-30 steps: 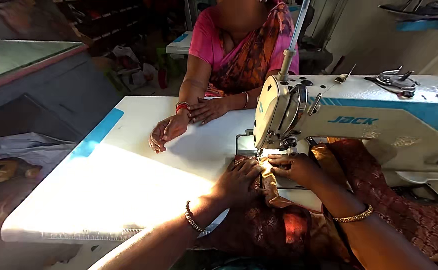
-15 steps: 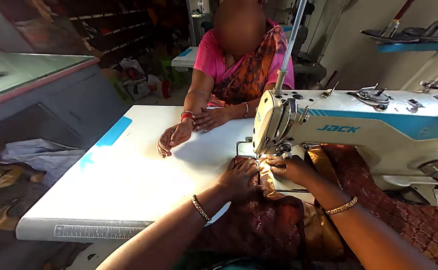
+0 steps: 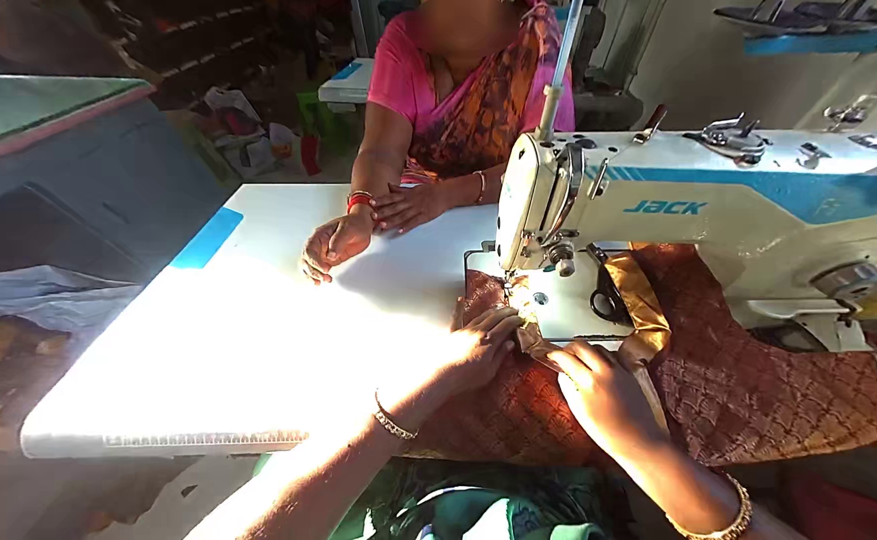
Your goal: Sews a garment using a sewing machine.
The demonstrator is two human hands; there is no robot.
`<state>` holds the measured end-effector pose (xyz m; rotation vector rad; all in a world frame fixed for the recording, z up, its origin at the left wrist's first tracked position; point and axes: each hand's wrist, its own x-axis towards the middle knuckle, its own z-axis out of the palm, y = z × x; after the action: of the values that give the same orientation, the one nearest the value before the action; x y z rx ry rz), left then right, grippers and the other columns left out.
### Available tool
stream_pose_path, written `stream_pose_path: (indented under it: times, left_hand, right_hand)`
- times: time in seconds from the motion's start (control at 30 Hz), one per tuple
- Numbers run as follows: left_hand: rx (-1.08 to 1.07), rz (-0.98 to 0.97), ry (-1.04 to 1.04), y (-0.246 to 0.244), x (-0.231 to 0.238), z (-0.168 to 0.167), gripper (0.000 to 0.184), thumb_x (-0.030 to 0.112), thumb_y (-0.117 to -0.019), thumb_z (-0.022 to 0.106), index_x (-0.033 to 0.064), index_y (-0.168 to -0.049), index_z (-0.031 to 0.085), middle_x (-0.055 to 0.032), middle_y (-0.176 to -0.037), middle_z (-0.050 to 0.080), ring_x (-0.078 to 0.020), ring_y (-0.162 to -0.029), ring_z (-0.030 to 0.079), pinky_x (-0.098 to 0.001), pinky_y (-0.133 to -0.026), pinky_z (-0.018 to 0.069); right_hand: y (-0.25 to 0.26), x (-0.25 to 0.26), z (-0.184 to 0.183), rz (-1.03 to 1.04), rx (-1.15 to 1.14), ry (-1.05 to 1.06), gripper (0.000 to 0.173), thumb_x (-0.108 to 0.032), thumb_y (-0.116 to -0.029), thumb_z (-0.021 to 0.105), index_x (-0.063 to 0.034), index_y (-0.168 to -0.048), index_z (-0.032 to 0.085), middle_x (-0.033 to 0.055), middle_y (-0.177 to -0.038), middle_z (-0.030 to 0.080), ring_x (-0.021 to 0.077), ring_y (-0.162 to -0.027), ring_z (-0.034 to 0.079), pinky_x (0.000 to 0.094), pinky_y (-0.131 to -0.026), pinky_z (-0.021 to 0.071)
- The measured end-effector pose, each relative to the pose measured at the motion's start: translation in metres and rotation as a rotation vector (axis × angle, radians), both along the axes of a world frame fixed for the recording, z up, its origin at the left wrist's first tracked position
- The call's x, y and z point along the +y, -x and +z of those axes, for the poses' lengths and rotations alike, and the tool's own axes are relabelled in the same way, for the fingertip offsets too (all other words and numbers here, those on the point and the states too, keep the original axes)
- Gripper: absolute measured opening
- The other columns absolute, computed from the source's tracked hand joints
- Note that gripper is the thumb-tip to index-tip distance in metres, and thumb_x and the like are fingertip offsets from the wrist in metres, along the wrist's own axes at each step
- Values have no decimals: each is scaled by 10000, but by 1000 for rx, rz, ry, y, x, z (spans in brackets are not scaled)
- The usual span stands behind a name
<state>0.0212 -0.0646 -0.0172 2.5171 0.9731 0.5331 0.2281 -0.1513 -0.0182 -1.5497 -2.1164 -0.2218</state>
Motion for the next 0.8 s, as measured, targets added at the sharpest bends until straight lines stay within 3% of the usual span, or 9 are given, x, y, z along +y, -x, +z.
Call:
stream_pose_path:
  times: [0.07, 0.13, 0.23, 0.3, 0.43, 0.6, 0.7, 0.8]
  left_hand:
    - [26, 8, 70, 2, -3, 13, 392, 114, -1085, 433, 62, -1456, 551, -90, -1563, 489, -248, -1485, 410, -557, -1219, 273]
    - [32, 11, 126, 2, -5, 27, 378, 78, -1077, 457, 52, -1437, 568, -102, -1549, 504, -274, -1482, 413, -595, -1206, 256]
    - [29, -93, 79, 5, 18, 24, 319, 85, -1066, 473, 56, -1329, 651, -116, -1423, 609, -290, -1400, 501, -653, -1186, 228]
    - [32, -200, 5, 4, 38, 19, 268, 84, -1046, 510, 69, -1224, 709, -100, -1298, 680, -269, -1315, 576, -664, -1184, 219]
    - [-62, -349, -70, 2, 56, 15, 169, 34, -976, 612, 35, -1049, 765, -110, -1097, 744, -253, -1127, 676, -458, -1088, 457]
    - [-199, -310, 5, 4, 58, 1, 154, 51, -975, 628, 5, -1047, 756, -136, -1080, 740, -255, -1082, 697, -459, -990, 537]
    - [-239, -310, -50, 2, 57, -1, 170, 52, -989, 608, 7, -1068, 752, -144, -1044, 736, -265, -1048, 700, -441, -975, 534]
    - [-256, -327, -66, 1, 56, 2, 189, 31, -980, 602, 20, -1059, 773, -142, -1018, 738, -278, -1027, 697, -452, -962, 531]
  right_hand:
    - [-6, 0, -2, 15, 54, -54, 119, -30, -890, 692, -33, -974, 776, 144, -909, 697, 330, -840, 699, 498, -745, 582]
    - [-7, 0, 2, 3, 96, -63, 113, -97, -899, 688, -14, -951, 744, 158, -931, 700, 343, -860, 703, 518, -761, 575]
    - [1, 6, 7, -17, 67, -119, 170, -62, -800, 755, -27, -963, 725, 152, -1028, 703, 355, -963, 685, 548, -807, 534]
    - [10, 12, 9, 13, 37, -129, 223, -36, -789, 794, -40, -1006, 743, 135, -1066, 714, 340, -1025, 686, 546, -850, 540]
    - [22, 22, 1, 108, 41, -154, 118, 33, -833, 700, -35, -908, 760, 131, -994, 723, 318, -976, 702, 479, -825, 574]
    - [11, 23, -16, 169, 220, -300, 135, -6, -879, 650, -28, -900, 782, 128, -859, 673, 255, -807, 673, 341, -720, 579]
    - [9, 23, -18, 153, 291, -328, 122, -16, -877, 656, -14, -892, 778, 126, -847, 655, 211, -813, 650, 266, -756, 554]
    - [12, 22, -17, 115, 290, -326, 98, -22, -884, 654, -1, -897, 749, 144, -917, 658, 209, -857, 657, 255, -785, 557]
